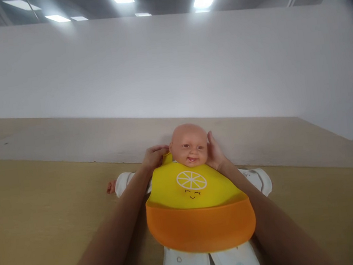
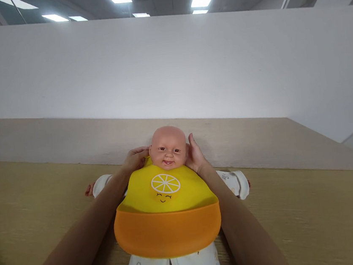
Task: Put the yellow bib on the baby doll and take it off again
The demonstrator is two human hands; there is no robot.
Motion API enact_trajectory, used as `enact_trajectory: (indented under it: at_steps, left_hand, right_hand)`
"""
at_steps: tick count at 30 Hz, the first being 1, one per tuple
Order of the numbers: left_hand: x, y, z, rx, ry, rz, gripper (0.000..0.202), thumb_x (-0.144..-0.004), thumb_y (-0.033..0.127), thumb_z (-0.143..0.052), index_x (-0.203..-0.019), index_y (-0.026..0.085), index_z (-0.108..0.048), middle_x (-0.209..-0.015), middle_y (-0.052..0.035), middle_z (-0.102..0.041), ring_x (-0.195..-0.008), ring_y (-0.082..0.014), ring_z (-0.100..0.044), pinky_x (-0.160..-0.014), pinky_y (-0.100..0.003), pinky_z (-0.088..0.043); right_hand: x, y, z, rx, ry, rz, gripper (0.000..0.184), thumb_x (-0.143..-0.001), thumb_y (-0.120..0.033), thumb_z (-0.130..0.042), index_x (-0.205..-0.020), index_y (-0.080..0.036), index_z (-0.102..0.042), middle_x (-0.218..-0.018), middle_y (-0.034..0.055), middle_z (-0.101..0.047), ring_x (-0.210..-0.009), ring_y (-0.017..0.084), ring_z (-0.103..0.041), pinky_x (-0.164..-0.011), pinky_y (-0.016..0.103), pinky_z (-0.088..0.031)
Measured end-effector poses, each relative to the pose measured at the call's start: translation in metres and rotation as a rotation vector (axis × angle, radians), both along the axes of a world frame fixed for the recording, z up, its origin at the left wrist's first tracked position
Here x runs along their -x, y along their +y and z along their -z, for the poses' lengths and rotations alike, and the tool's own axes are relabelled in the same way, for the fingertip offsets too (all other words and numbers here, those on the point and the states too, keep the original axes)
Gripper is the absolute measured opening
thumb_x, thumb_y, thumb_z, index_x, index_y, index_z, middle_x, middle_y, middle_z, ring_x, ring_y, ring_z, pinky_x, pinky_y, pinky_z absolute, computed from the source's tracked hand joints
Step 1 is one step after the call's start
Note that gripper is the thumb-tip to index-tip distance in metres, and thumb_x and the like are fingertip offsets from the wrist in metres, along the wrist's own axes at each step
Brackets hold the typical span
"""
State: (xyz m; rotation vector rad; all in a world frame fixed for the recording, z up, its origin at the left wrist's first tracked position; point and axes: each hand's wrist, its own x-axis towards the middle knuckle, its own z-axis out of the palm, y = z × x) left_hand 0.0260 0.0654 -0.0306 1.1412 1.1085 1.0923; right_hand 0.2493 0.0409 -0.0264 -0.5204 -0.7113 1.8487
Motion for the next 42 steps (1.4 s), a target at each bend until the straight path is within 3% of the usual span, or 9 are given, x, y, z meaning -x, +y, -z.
enact_trajectory:
  at_steps: [5, 12, 18, 23, 29, 33, 36, 42]
  left_hand:
    - [0.003, 0.0, 0.001, 0.003, 0.059, 0.008, 0.034, -0.054, 0.043, -0.078, -0.068, 0.013, -0.069, -0.039, 0.0081, -0.039, -0.034, -0.0034, -0.027, -0.038, -0.021, -0.015]
    - [0.002, -0.004, -0.004, 0.029, 0.067, 0.022, 0.044, -0.052, 0.034, -0.079, -0.09, 0.016, -0.068, -0.05, 0.0059, -0.055, -0.038, -0.0058, -0.038, -0.041, -0.021, -0.025]
    - [0.003, -0.01, -0.007, 0.054, 0.081, 0.055, 0.029, -0.055, 0.038, -0.076, -0.067, 0.016, -0.063, -0.047, 0.0048, -0.052, -0.039, -0.0081, -0.042, -0.041, -0.023, -0.03]
    - [0.004, -0.007, -0.005, 0.022, 0.098, 0.032, 0.026, -0.055, 0.031, -0.075, -0.075, 0.017, -0.066, -0.054, 0.004, -0.058, -0.044, -0.0094, -0.048, -0.043, -0.022, -0.033]
    - [0.005, 0.001, 0.0, 0.033, 0.124, 0.044, 0.031, -0.053, 0.024, -0.077, -0.081, 0.016, -0.069, -0.049, 0.0049, -0.058, -0.04, -0.0071, -0.043, -0.041, -0.021, -0.03]
    - [0.005, -0.002, -0.001, 0.084, 0.109, 0.117, 0.039, -0.052, 0.031, -0.081, -0.086, 0.015, -0.071, -0.055, 0.0001, -0.064, -0.042, -0.0107, -0.051, -0.043, -0.023, -0.034]
    - [0.006, -0.005, -0.002, 0.125, 0.108, 0.184, 0.037, -0.051, 0.035, -0.081, -0.079, 0.013, -0.071, -0.061, -0.0048, -0.067, -0.046, -0.0146, -0.056, -0.045, -0.026, -0.039]
    - [0.004, -0.007, -0.003, 0.092, 0.132, 0.13, 0.025, -0.052, 0.027, -0.079, -0.071, 0.018, -0.066, -0.046, 0.0046, -0.055, -0.038, -0.0092, -0.046, -0.039, -0.022, -0.032]
  right_hand:
    - [0.001, -0.004, -0.003, -0.007, 0.006, 0.002, 0.071, -0.09, -0.068, -0.024, -0.129, -0.015, -0.051, -0.117, 0.0125, -0.065, -0.118, 0.027, -0.055, -0.104, 0.05, -0.038]
    - [0.001, -0.006, -0.005, -0.008, 0.011, -0.002, 0.069, -0.09, -0.067, -0.024, -0.129, -0.017, -0.051, -0.117, 0.0119, -0.065, -0.117, 0.027, -0.056, -0.103, 0.05, -0.039]
    - [0.001, -0.006, -0.006, 0.003, 0.015, 0.012, 0.068, -0.091, -0.066, -0.023, -0.127, -0.016, -0.053, -0.116, 0.0117, -0.065, -0.117, 0.027, -0.056, -0.103, 0.05, -0.04]
    - [0.001, -0.006, -0.004, -0.013, 0.02, 0.002, 0.067, -0.091, -0.066, -0.023, -0.127, -0.017, -0.053, -0.116, 0.0112, -0.065, -0.118, 0.027, -0.055, -0.103, 0.051, -0.04]
    - [0.0, -0.004, -0.002, -0.002, 0.008, 0.001, 0.069, -0.089, -0.068, -0.026, -0.129, -0.016, -0.051, -0.117, 0.0125, -0.065, -0.116, 0.027, -0.056, -0.103, 0.051, -0.04]
    - [-0.001, -0.001, 0.001, -0.001, 0.0, -0.011, 0.073, -0.088, -0.069, -0.026, -0.13, -0.014, -0.05, -0.119, 0.0137, -0.063, -0.117, 0.027, -0.056, -0.102, 0.051, -0.04]
    - [-0.001, 0.0, 0.002, -0.009, -0.006, -0.015, 0.073, -0.088, -0.07, -0.026, -0.13, -0.014, -0.05, -0.121, 0.0142, -0.062, -0.117, 0.028, -0.055, -0.102, 0.051, -0.04]
    - [0.0, -0.002, 0.001, -0.013, -0.009, 0.006, 0.07, -0.09, -0.067, -0.024, -0.126, -0.015, -0.053, -0.117, 0.0126, -0.064, -0.117, 0.027, -0.056, -0.103, 0.05, -0.04]
